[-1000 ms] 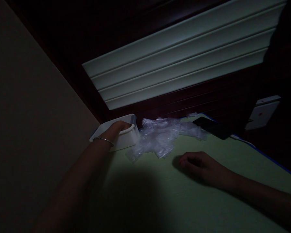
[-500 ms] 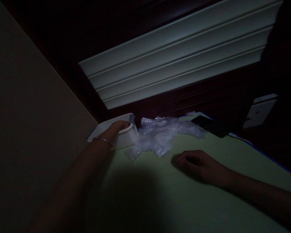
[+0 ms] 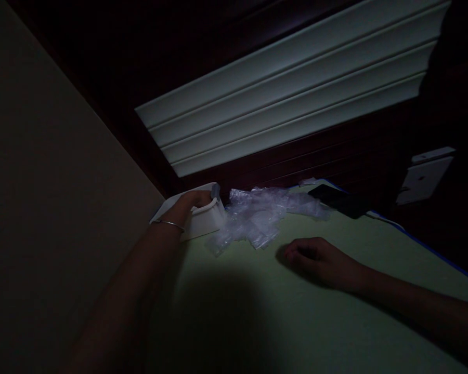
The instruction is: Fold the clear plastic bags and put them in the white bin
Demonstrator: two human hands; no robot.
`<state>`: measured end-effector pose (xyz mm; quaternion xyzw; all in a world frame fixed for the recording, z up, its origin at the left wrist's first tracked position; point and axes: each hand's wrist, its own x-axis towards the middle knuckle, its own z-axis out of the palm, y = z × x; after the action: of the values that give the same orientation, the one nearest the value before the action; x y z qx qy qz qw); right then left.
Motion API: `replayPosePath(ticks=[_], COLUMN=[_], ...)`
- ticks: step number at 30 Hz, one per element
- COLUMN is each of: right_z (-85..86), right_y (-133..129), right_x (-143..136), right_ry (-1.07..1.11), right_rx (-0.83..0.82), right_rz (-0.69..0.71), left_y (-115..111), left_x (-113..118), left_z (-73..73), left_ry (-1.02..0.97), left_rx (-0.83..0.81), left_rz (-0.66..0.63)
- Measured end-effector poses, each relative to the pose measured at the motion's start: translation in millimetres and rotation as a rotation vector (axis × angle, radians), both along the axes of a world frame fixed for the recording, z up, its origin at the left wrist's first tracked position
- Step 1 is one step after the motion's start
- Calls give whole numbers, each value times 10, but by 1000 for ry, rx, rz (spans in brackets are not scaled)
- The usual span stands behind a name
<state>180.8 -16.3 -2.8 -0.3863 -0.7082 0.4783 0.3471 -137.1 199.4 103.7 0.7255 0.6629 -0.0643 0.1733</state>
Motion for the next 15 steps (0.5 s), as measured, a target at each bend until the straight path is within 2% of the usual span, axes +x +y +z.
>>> replayPosePath(ticks=[3,5,8,9,11,15], right_z=[3,-9,-41,-51,-65,-86], right_y=[4,13,40,50,69,100], right_x=[2,4,8,8,6,-4], right_ry=[-13,-23,-14,-11,-8,-11], right_rx=[-12,-15,1,8,21,13], right_rz=[-7,-12,-8,-5,-10,-31], left_y=[-113,-234,-512,-625,-855,-1226], left_x=[59,120,280,347,474,549], left_z=[297,498,674,682,622,302], left_ry=[64,88,106,115,194,383], left_rx=[167,334,525,555,574,360], left_rz=[-8,-36,-96,-140,-322,-381])
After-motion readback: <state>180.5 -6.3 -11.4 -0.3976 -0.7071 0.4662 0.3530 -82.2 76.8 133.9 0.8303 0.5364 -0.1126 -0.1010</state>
